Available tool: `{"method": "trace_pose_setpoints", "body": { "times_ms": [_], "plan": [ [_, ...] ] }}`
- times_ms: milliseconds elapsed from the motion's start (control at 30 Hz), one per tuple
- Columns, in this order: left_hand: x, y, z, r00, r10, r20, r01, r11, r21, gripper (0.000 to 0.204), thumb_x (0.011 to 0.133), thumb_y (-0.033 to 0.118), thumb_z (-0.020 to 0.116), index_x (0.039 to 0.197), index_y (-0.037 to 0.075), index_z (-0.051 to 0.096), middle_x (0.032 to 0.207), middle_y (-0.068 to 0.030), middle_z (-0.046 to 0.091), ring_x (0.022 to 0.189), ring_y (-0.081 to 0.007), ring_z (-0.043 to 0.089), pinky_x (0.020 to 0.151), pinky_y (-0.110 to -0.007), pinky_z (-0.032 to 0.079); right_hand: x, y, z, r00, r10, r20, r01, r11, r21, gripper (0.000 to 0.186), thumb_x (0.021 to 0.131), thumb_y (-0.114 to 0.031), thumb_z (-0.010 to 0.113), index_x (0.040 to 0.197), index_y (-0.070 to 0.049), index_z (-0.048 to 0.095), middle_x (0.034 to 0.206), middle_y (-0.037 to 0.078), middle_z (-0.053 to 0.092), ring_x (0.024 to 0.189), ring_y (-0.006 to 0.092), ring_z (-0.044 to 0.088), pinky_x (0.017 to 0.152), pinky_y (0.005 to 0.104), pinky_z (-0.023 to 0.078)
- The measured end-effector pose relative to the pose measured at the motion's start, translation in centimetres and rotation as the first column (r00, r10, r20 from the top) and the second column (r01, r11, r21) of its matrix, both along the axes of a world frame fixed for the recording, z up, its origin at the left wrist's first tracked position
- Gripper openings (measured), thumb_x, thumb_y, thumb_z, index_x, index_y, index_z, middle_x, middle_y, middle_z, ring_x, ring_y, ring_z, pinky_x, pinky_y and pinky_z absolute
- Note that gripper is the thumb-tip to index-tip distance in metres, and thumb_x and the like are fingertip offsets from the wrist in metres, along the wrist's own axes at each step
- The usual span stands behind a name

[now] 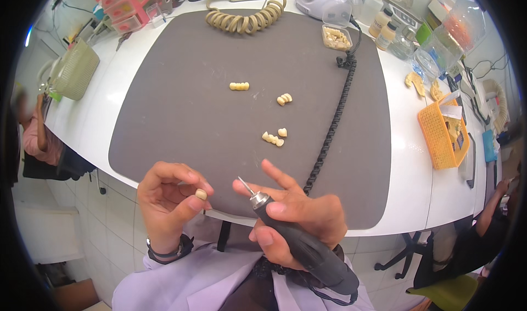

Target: The person holds small dental crown components and applies a rotating polishing tool to the surfaces. The person turns the crowns over to polish different sides and moves them between the workstation mat and the tool tip.

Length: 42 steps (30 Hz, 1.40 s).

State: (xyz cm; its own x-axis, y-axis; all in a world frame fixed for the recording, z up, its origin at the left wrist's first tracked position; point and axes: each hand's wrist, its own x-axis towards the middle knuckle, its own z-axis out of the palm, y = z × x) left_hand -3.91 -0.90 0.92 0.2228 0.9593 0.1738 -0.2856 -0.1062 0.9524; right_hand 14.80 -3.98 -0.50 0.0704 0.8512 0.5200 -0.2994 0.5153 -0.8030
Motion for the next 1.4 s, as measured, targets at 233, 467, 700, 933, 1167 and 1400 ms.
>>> {"method": "trace_pose_setpoints", "body": {
  "times_ms": [233, 467, 700, 933, 1167, 1400],
  "plan": [
    [-0.8, 1.6, 2.3, 0.954, -0.293, -0.058, 0.284, 0.950, -0.131, 0.016, 0.079, -0.004, 0.066, 0.094, -0.003, 0.060, 0.093, -0.0109, 0.063, 0.090, -0.0175, 0.063, 0.071, -0.026, 0.055, 0.2, 0.5, 2.3, 0.996, 0.016, 0.087, -0.013, 1.000, -0.025, 0.031, 0.077, -0.002, 0.070, 0.103, -0.004, 0.055, 0.074, 0.011, 0.067, 0.098, 0.0391, 0.063, 0.099, 0.0591, 0.034],
    [-1.1, 6.4, 7.0, 0.804, -0.593, -0.052, 0.470, 0.686, -0.556, 0.016, 0.083, 0.005, 0.065, 0.093, -0.001, 0.056, 0.088, -0.0107, 0.062, 0.078, -0.0136, 0.060, 0.061, -0.026, 0.053, 3.3, 2.7, 5.3, 0.920, 0.107, 0.378, -0.113, 0.994, -0.006, 0.032, 0.074, -0.002, 0.072, 0.101, -0.002, 0.054, 0.079, 0.013, 0.067, 0.095, 0.0343, 0.065, 0.098, 0.0553, 0.037],
    [1.9, 9.7, 5.8, 0.725, -0.684, 0.081, 0.622, 0.599, -0.504, 0.019, 0.085, 0.009, 0.063, 0.100, 0.002, 0.053, 0.089, -0.0058, 0.060, 0.073, -0.0097, 0.059, 0.063, -0.025, 0.053, 4.8, 5.8, 7.4, 0.723, 0.093, 0.685, -0.205, 0.975, 0.084, 0.047, 0.076, 0.003, 0.067, 0.117, -0.012, 0.047, 0.076, 0.013, 0.067, 0.100, 0.0383, 0.062, 0.102, 0.0585, 0.029],
    [2.2, 11.2, 2.5, 0.760, -0.619, 0.197, 0.604, 0.561, -0.565, 0.018, 0.086, 0.006, 0.061, 0.102, 0.001, 0.052, 0.090, -0.0073, 0.060, 0.076, -0.0114, 0.061, 0.065, -0.027, 0.056, 5.4, 7.4, 5.3, 0.745, 0.095, 0.661, -0.192, 0.978, 0.076, 0.053, 0.076, 0.006, 0.065, 0.122, -0.015, 0.046, 0.091, 0.017, 0.067, 0.101, 0.0386, 0.062, 0.101, 0.0575, 0.032],
    [2.1, 11.7, 2.3, 0.801, -0.555, 0.224, 0.561, 0.567, -0.603, 0.019, 0.085, 0.000, 0.061, 0.102, -0.001, 0.052, 0.094, -0.0102, 0.061, 0.080, -0.0138, 0.064, 0.072, -0.027, 0.057, 5.1, 8.2, 3.8, 0.750, 0.045, 0.659, -0.159, 0.981, 0.115, 0.037, 0.075, -0.001, 0.070, 0.108, -0.008, 0.054, 0.086, 0.016, 0.066, 0.099, 0.0337, 0.064, 0.095, 0.0530, 0.042],
    [1.9, 11.7, 2.6, 0.853, -0.500, 0.152, 0.487, 0.656, -0.577, 0.018, 0.083, -0.004, 0.061, 0.101, -0.004, 0.058, 0.092, -0.0132, 0.065, 0.085, -0.0172, 0.066, 0.074, -0.025, 0.055, 4.7, 8.3, 3.7, 0.710, -0.024, 0.704, -0.135, 0.976, 0.169, 0.031, 0.073, -0.001, 0.070, 0.102, -0.005, 0.059, 0.064, 0.005, 0.056, 0.097, 0.0321, 0.065, 0.092, 0.0507, 0.047]
  ]
}}
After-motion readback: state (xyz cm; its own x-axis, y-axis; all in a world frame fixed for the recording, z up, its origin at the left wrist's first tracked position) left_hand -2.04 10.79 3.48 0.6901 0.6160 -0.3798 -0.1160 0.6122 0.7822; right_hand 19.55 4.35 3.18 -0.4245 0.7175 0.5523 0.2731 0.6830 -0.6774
